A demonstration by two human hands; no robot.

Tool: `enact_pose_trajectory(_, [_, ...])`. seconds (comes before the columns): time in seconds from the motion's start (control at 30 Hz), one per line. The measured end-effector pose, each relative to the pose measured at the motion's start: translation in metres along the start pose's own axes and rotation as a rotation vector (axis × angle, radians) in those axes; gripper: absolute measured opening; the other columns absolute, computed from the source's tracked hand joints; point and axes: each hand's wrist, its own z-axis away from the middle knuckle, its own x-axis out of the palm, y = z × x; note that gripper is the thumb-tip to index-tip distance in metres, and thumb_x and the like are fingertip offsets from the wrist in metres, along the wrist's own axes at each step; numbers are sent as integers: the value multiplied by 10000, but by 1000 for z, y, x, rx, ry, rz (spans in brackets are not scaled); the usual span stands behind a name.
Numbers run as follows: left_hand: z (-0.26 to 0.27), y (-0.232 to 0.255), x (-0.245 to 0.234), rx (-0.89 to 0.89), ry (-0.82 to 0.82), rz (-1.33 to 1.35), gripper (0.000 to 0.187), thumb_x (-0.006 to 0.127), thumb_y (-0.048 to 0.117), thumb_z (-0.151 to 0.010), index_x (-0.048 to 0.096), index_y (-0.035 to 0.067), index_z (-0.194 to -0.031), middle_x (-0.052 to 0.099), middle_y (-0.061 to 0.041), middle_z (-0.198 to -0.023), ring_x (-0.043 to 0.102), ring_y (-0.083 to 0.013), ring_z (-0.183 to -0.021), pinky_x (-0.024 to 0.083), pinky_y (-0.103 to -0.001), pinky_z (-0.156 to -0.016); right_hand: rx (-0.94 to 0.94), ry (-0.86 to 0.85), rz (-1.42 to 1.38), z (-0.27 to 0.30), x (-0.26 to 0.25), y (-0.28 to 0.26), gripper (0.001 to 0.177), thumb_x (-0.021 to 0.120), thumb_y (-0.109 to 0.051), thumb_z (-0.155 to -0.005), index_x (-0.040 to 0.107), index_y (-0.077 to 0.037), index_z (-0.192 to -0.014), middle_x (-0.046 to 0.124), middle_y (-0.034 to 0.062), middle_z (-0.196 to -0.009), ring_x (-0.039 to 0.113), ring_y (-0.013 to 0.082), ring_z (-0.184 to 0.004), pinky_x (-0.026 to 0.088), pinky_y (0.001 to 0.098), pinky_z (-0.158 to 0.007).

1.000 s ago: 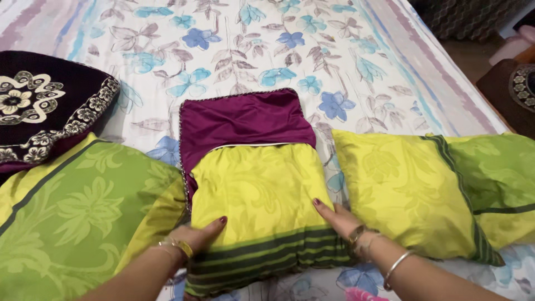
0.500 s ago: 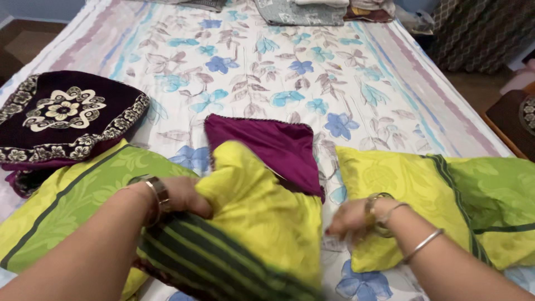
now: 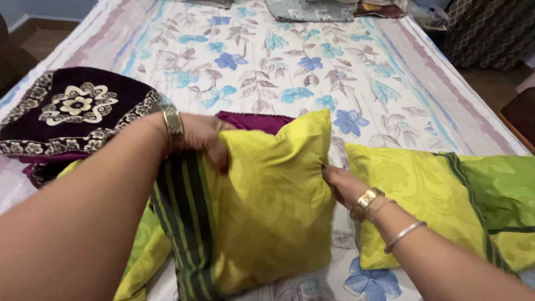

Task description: The person folds a dark maroon cushion with gold embroidery and places it on a chair. They then repeatedly fold, unfold, and smooth a bright yellow cushion with green stripes on a bed, adjusting its shape multiple times before placing a maroon cushion on top of it.

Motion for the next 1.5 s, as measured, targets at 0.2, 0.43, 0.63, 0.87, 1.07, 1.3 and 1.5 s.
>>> enact_pose_trajectory(0.2, [-73, -5, -14, -95, 343, -702, 535, 878, 289, -748, 796, 87, -1237, 812, -135, -1145, 740, -236, -971, 593, -392, -902, 359, 444, -150, 41, -8, 11, 514, 561, -413, -963, 675, -7, -1257, 736, 151, -1219, 693, 269, -1036, 544, 403, -898])
enact_pose_trajectory(0.43, [-142, -138, 53, -584, 451, -70, 805, 502, 639, -978, 492, 26, -1499, 568, -221, -1481, 652, -361, -1246, 535, -456, -1050, 548, 597, 172, 33, -20, 65, 662, 569, -568, -926, 589, -118, -1411, 607, 116, -1392, 598, 248, -1246, 496, 411, -991])
enact_pose_trajectory(0.63, [-160, -221, 80, -518, 651, 427, 533, 751, 371, -892, 657, -42, -1217, 706, -211, -1181, 679, -309, -967, 542, -424, -868, 438, 724, 368, 23, 19, 65, 934, 829, -524, -743, 460, -55, -1461, 582, 161, -1423, 625, 266, -1232, 520, 394, -1015])
enact_pose_trajectory(0.87, [-141, -222, 53, -559, 137, 417, 102, 707, 97, -879, 682, 78, -976, 602, -6, -677, 584, -151, -602, 628, -383, -669, 438, 553, 278, 30, -4, 72, 729, 739, -355, -714, 623, 52, -1308, 735, 263, -1278, 721, 340, -1090, 569, 421, -909])
enact_pose_trajectory(1.07, [-169, -193, 22, -852, -341, -338, 152, 548, 167, -982, 693, 133, -953, 738, -12, -807, 733, -134, -760, 576, -356, -793, 519, 649, 146, 23, 15, 46, 854, 757, -407, -769, 393, -165, -1503, 562, 121, -1404, 617, 237, -1145, 528, 421, -907])
enact_pose_trajectory(1.3, [-163, -100, -30, -276, 592, -496, 316, 643, 221, -979, 671, 111, -1273, 718, -131, -1223, 711, -269, -1052, 575, -438, -921, 508, 453, -239, 31, -19, 67, 511, 638, -62, -665, 631, 24, -1169, 704, 174, -955, 705, 313, -815, 610, 446, -724])
enact_pose_trajectory(1.5, [-217, -71, -3, -195, 259, -1053, 413, 615, 428, -1021, 713, 91, -1241, 683, -153, -1172, 686, -307, -1091, 539, -443, -970, 612, 431, -74, 87, -71, 89, 308, 670, 11, -645, 668, 46, -952, 701, 142, -866, 687, 258, -760, 590, 399, -701])
